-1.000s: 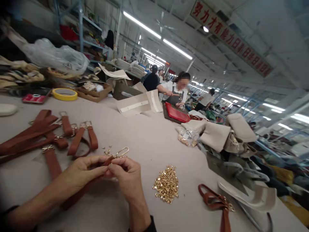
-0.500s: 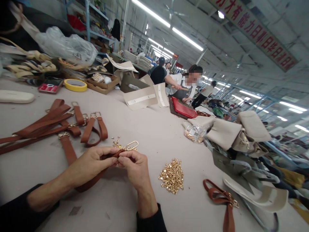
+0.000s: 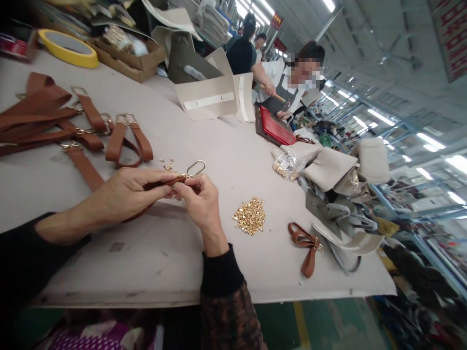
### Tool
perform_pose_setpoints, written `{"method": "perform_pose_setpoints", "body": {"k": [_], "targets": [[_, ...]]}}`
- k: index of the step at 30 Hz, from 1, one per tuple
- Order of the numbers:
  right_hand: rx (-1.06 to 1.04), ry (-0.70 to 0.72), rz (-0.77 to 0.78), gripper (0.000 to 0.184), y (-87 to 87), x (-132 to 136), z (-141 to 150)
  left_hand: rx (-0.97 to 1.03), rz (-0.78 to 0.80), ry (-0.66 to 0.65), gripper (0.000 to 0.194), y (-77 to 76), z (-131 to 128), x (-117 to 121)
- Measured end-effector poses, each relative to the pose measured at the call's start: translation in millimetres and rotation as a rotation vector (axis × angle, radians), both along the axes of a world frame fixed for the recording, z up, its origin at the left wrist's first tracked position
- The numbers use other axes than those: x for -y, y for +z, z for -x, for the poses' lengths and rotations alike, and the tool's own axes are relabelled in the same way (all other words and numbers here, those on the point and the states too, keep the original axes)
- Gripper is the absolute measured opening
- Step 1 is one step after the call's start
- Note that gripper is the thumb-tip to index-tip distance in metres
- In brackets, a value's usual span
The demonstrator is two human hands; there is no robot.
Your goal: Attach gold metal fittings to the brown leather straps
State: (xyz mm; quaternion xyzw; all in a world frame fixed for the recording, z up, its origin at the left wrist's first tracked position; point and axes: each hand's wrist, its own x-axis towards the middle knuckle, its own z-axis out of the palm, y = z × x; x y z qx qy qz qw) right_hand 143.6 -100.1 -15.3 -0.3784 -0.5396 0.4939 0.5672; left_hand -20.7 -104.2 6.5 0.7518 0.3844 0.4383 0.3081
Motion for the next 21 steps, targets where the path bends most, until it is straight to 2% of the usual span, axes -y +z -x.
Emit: {"method": "perform_pose_setpoints", "body": {"k": [2, 5, 8, 11, 16, 18, 21], "targets": [[0.021, -0.021, -0.022, 0.028, 4.6, 2, 0, 0.032, -0.001, -0.014, 0.028, -0.2, -1, 1], [0.081, -0.010, -0.065, 0.026, 18.9, 7, -8, 0.169, 0.127, -0.098, 0.025, -2.3, -5, 2], [0.191, -0.028, -0.060, 0.027, 35.1, 13, -35, 0.278, 0.312, -0.166, 0.028, -1.5, -9, 3], [0.362, -0.174, -0.047, 0.033, 42.1, 24, -75, 0.257, 0.413, -0.145, 0.036, 4.3, -9, 4], [0.777, -0.319, -0.056, 0.026, 26.7, 49, -126, 0.161, 0.451, -0.127, 0.037, 8.8, -6, 4], [0.919, -0.338, -0.088, 0.023, 17.7, 62, -134, 0.154, 0.468, -0.114, 0.030, 5.2, -6, 2], [1.010, -0.378, -0.160, 0.021, 7.2, 90, -132, 0.202, 0.435, -0.122, 0.025, -4.7, -3, -4]]}}
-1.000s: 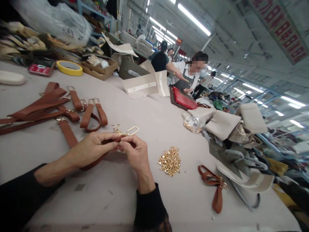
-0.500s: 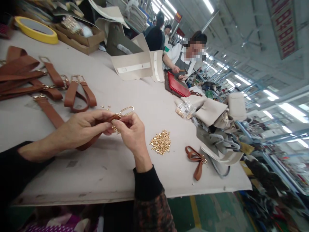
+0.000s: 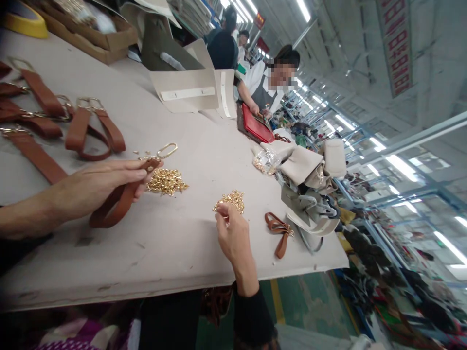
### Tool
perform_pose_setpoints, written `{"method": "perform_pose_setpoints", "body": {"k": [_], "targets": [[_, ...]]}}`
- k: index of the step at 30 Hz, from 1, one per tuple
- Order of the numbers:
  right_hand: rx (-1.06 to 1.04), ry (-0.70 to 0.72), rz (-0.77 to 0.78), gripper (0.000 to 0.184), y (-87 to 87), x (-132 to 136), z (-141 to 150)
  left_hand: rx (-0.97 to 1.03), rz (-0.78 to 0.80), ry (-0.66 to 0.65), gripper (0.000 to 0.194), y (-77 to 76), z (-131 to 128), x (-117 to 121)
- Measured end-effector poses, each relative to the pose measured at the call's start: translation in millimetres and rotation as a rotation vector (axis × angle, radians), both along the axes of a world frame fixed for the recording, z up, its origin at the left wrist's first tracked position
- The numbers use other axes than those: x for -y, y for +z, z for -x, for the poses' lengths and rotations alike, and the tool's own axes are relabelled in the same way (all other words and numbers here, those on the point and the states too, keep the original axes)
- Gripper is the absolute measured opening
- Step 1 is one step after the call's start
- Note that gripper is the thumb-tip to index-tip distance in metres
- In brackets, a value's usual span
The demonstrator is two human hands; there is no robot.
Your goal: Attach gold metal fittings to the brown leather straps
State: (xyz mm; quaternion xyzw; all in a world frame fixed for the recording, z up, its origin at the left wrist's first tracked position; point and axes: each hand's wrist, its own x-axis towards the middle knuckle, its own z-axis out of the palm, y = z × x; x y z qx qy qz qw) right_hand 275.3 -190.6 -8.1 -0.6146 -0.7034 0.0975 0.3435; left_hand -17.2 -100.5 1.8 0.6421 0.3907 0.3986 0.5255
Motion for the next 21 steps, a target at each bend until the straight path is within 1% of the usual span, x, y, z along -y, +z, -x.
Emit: {"method": "perform_pose_setpoints", "body": {"k": [2, 5, 6, 8, 10, 12, 14, 17, 21], "targets": [[0.105, 0.026, -0.035, 0.031, -6.4, 26, 9, 0.106, -0.009, -0.003, 0.026, -6.9, 1, -4], [0.356, 0.138, 0.004, 0.059, -21.1, 72, 29, 0.223, 0.015, 0.010, 0.025, -11.5, 2, -8], [0.428, 0.164, 0.017, 0.068, -27.9, 87, 35, 0.243, 0.016, 0.017, 0.025, -10.7, 1, -8], [0.521, 0.158, 0.024, 0.081, -42.9, 113, 46, 0.288, 0.024, 0.032, 0.025, -5.9, -1, -6], [0.545, 0.103, 0.012, 0.086, -56.6, 131, 52, 0.325, 0.057, 0.055, 0.022, 1.6, -4, -1], [0.530, 0.049, 0.002, 0.085, -65.8, 140, 55, 0.329, 0.121, 0.087, 0.020, 8.7, -7, 4], [0.517, 0.037, 0.016, 0.079, -70.1, 142, 56, 0.304, 0.178, 0.129, 0.024, 13.4, -10, 7], [0.507, 0.061, 0.046, 0.071, -71.3, 139, 56, 0.263, 0.200, 0.178, 0.032, 14.5, -11, 9], [0.492, 0.085, 0.050, 0.062, -68.2, 133, 53, 0.240, 0.176, 0.177, 0.032, 12.0, -11, 8]]}}
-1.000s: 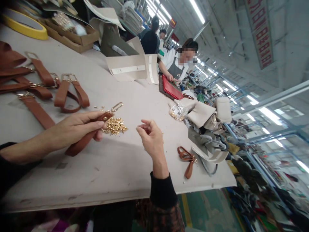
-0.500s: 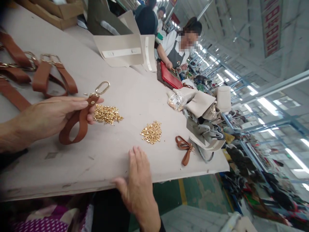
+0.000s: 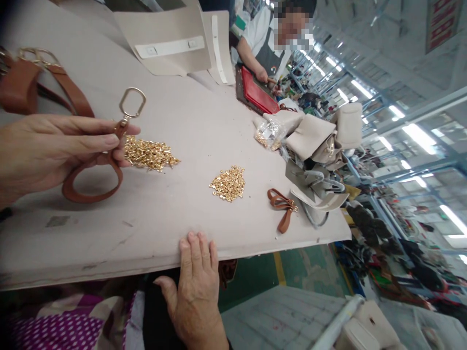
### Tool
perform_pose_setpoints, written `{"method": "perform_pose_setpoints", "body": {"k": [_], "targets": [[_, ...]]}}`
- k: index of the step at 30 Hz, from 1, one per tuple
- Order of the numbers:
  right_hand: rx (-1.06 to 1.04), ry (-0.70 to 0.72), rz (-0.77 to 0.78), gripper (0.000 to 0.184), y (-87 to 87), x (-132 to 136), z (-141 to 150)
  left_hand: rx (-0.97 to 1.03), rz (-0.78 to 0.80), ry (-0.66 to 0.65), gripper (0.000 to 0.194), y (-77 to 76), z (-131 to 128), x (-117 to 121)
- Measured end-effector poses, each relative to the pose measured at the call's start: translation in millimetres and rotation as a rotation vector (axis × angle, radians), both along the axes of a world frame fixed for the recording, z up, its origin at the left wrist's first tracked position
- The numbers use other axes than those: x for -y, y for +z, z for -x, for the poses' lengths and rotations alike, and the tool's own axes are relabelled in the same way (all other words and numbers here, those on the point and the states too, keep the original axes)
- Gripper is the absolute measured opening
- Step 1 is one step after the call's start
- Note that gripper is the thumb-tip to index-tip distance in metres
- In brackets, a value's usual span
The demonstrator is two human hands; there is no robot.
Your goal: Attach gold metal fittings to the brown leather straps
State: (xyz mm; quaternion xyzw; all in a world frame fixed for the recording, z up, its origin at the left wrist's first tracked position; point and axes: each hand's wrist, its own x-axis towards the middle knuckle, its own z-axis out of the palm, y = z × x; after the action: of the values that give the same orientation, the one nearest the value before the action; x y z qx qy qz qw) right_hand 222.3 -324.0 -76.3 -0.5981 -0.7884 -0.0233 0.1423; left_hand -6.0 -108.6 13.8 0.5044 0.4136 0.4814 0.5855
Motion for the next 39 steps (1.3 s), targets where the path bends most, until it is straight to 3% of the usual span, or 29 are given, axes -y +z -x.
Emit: {"method": "perform_pose_setpoints", "body": {"k": [6, 13, 18, 23, 26, 31, 35, 39], "targets": [[-0.075, 0.013, 0.033, 0.055, 6.6, 2, -6, -0.061, -0.042, -0.023, 0.036, -0.9, 1, 3], [-0.179, -0.023, -0.170, 0.055, -4.7, 16, -5, -0.122, -0.124, -0.057, 0.046, -12.1, 12, -4], [-0.110, 0.052, -0.087, 0.053, -4.9, 9, 12, -0.226, -0.109, -0.003, 0.050, -15.6, 13, -7], [-0.085, 0.066, -0.033, 0.049, -0.9, 3, 15, -0.240, 0.019, -0.003, 0.031, -5.4, 6, 1], [-0.089, 0.067, -0.061, 0.052, -0.6, 3, 13, -0.218, -0.030, -0.057, 0.019, -2.8, 5, 3], [-0.111, 0.094, -0.121, 0.053, -1.1, 2, 11, -0.187, -0.054, -0.107, 0.017, -5.3, 6, 0], [-0.124, 0.126, -0.243, 0.053, -6.5, -1, 5, -0.092, -0.067, -0.071, 0.013, 10.8, 7, 6], [-0.128, 0.130, -0.266, 0.054, -10.7, -2, 3, -0.024, -0.138, 0.028, 0.011, 55.4, 15, 33]]}}
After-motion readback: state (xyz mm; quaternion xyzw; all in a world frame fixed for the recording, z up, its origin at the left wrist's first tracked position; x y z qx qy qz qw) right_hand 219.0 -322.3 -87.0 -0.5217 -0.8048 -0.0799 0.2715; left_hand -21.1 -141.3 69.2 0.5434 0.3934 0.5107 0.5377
